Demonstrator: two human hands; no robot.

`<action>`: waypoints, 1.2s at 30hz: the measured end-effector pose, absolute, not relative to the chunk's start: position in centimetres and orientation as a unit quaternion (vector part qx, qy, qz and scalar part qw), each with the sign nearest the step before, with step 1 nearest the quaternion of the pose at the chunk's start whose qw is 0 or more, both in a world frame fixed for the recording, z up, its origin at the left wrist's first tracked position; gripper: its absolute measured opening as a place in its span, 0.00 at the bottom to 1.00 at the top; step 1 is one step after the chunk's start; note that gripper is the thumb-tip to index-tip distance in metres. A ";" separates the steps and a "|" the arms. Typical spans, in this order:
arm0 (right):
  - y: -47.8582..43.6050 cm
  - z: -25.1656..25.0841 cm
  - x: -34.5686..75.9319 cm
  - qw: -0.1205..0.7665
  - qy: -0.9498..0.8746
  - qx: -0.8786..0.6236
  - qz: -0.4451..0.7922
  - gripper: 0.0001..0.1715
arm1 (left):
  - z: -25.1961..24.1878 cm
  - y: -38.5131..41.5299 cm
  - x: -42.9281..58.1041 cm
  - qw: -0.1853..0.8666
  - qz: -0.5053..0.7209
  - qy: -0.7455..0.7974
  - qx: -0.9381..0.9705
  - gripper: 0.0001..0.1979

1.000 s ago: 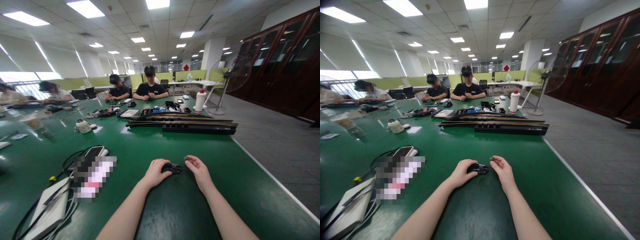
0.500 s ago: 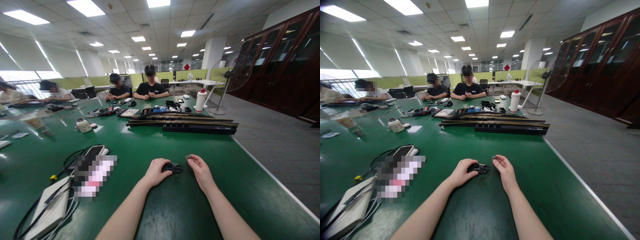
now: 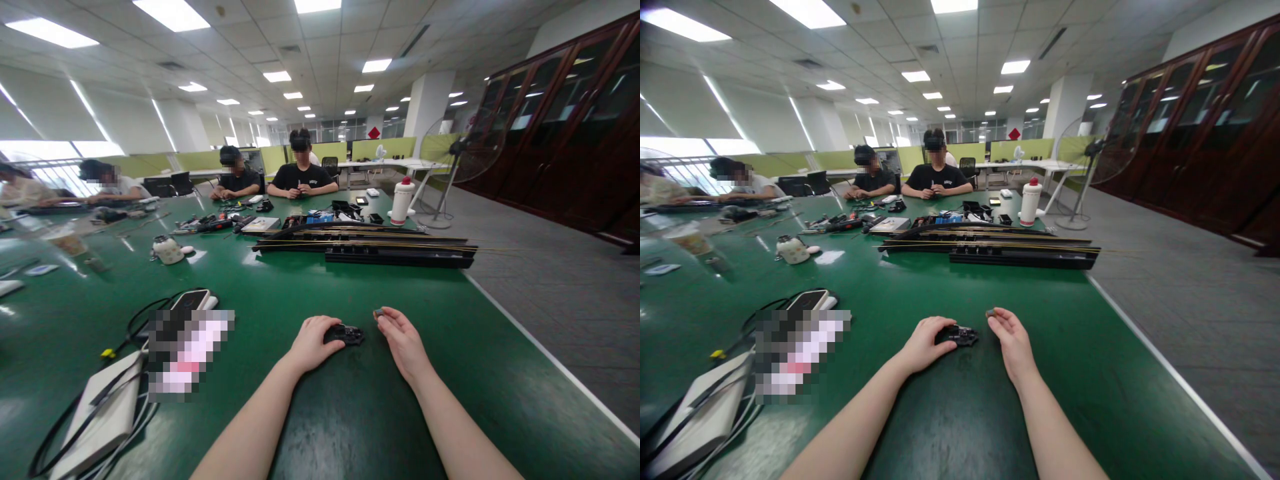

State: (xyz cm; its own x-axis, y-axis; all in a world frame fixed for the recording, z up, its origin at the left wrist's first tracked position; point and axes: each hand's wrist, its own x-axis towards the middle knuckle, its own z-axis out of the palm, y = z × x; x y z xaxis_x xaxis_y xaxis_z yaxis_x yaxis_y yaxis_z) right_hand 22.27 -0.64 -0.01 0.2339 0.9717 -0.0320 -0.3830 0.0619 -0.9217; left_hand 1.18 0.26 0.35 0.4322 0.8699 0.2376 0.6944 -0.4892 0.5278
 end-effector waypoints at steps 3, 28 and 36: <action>-0.6 0.0 22.3 0.651 -0.326 -0.437 0.528 0.21 | 0.3 0.3 1.2 0.180 0.248 0.470 0.828 0.20; -0.7 0.2 22.2 0.641 -0.338 -0.448 0.523 0.21 | 0.3 0.2 1.2 0.178 0.244 0.476 0.826 0.20; -0.6 0.0 22.2 0.640 -0.348 -0.453 0.513 0.22 | 0.2 0.3 1.2 0.179 0.241 0.480 0.824 0.19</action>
